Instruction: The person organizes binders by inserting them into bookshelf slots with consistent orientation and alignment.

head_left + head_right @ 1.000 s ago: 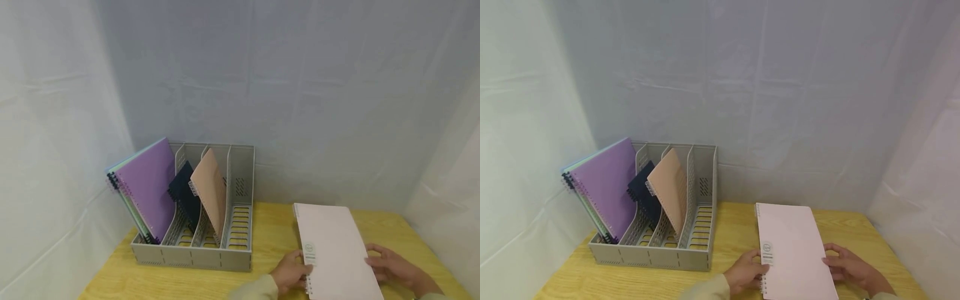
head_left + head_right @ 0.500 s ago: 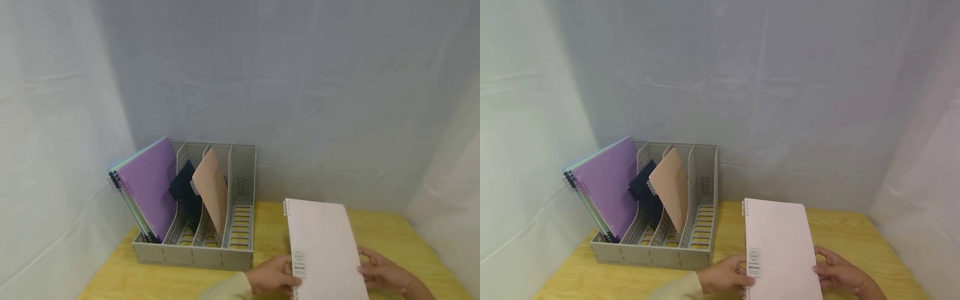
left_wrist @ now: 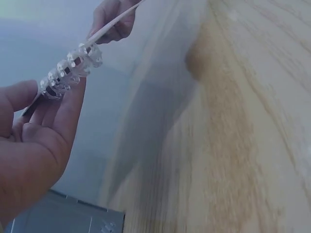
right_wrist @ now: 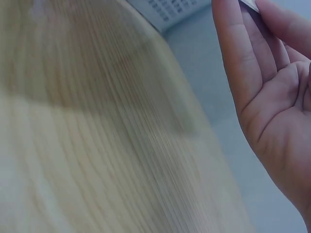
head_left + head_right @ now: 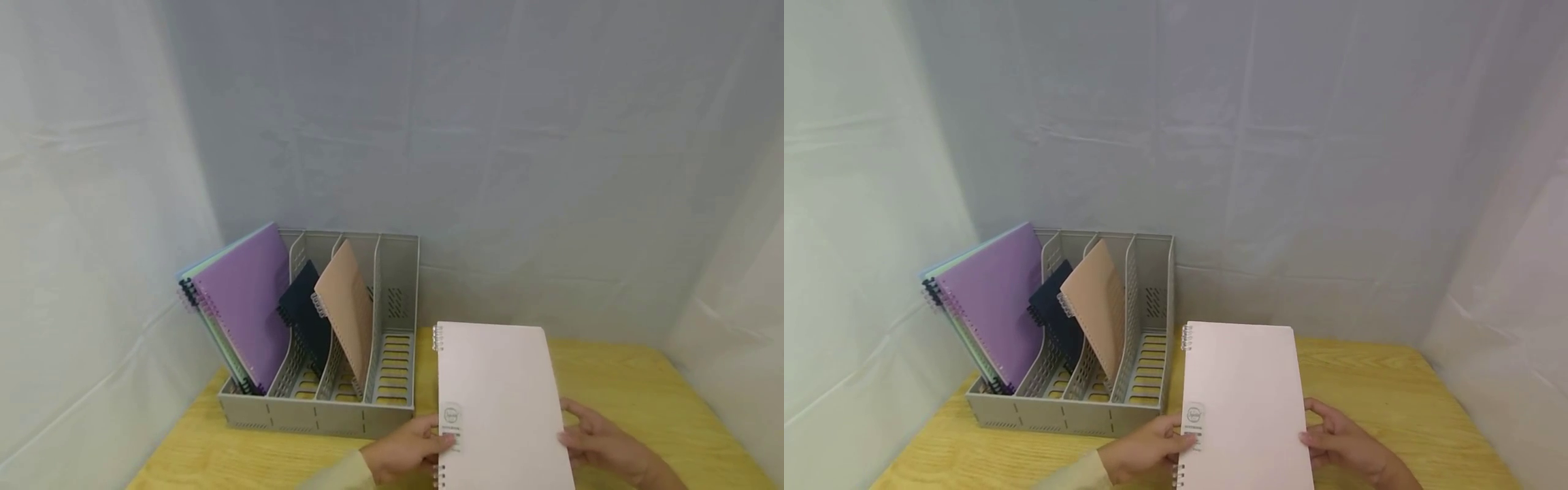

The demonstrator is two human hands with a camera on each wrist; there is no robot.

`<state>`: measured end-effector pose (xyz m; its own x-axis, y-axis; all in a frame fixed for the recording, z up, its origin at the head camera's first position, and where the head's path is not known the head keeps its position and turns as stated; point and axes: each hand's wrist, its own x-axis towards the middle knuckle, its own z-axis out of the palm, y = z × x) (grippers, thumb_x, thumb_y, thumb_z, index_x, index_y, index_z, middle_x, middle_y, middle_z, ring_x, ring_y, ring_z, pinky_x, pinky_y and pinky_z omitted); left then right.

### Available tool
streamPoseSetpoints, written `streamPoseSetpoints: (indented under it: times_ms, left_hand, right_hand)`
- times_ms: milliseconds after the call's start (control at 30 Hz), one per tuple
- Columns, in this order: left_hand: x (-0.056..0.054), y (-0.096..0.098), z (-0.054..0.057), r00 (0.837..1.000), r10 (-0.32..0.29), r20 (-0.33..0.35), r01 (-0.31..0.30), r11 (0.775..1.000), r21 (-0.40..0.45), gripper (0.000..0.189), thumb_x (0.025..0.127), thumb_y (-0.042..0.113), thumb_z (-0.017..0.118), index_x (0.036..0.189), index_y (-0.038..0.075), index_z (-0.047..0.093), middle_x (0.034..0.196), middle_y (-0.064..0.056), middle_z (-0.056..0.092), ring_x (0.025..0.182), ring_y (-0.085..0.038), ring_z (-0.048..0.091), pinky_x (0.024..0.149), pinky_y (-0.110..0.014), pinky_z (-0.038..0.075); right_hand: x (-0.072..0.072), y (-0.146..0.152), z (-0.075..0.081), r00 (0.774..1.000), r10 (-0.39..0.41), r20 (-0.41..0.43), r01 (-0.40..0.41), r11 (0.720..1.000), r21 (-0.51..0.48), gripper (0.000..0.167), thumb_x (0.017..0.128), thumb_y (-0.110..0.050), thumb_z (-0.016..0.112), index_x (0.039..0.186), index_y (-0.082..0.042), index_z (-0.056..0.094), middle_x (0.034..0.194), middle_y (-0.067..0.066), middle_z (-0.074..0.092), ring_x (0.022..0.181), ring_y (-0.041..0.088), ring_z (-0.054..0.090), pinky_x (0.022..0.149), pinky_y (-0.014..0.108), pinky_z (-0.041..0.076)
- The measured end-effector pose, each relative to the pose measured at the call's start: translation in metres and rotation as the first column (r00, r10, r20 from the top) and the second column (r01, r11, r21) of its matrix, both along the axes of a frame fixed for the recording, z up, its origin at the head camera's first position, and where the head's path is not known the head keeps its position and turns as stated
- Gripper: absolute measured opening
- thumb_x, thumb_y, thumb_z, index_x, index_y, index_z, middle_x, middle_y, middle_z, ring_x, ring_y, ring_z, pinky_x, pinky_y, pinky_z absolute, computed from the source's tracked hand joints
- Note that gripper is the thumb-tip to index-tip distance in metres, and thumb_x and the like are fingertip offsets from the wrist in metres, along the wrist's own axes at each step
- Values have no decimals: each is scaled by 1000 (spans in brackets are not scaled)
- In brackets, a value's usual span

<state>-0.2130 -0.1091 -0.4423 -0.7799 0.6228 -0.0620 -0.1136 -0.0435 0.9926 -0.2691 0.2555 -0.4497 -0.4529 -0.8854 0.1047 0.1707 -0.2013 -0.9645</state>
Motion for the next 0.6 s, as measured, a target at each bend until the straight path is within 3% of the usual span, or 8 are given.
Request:
streamPoseSetpoints:
  times_ms: [133,267,600]
  left_hand:
    - [0,-11,0,1000,4,10,-4,1000,18,41,103,11,47,139,-7,43,123,-24,62,99,-19,65,86,-34,56]
    - [-2,-21,-2,1000,-16,21,15,999,36,42,102,13,48,140,-6,43,121,-22,63,92,-13,66,80,-28,57]
    - [-5,-45,-5,980,-177,91,164,977,137,48,102,12,48,144,-7,34,121,-9,65,95,-10,66,75,-22,56]
  right_hand:
    - [3,-10,0,1000,-15,16,15,1000,-8,58,104,4,22,144,-32,43,127,15,63,109,25,64,92,40,53]
    - [4,-20,-4,1000,13,20,-12,999,-53,59,104,4,18,148,-29,39,131,17,60,112,29,62,93,42,52]
    - [14,-39,-8,999,-8,44,11,998,-56,56,104,3,21,146,-27,42,129,15,62,111,28,63,93,43,52]
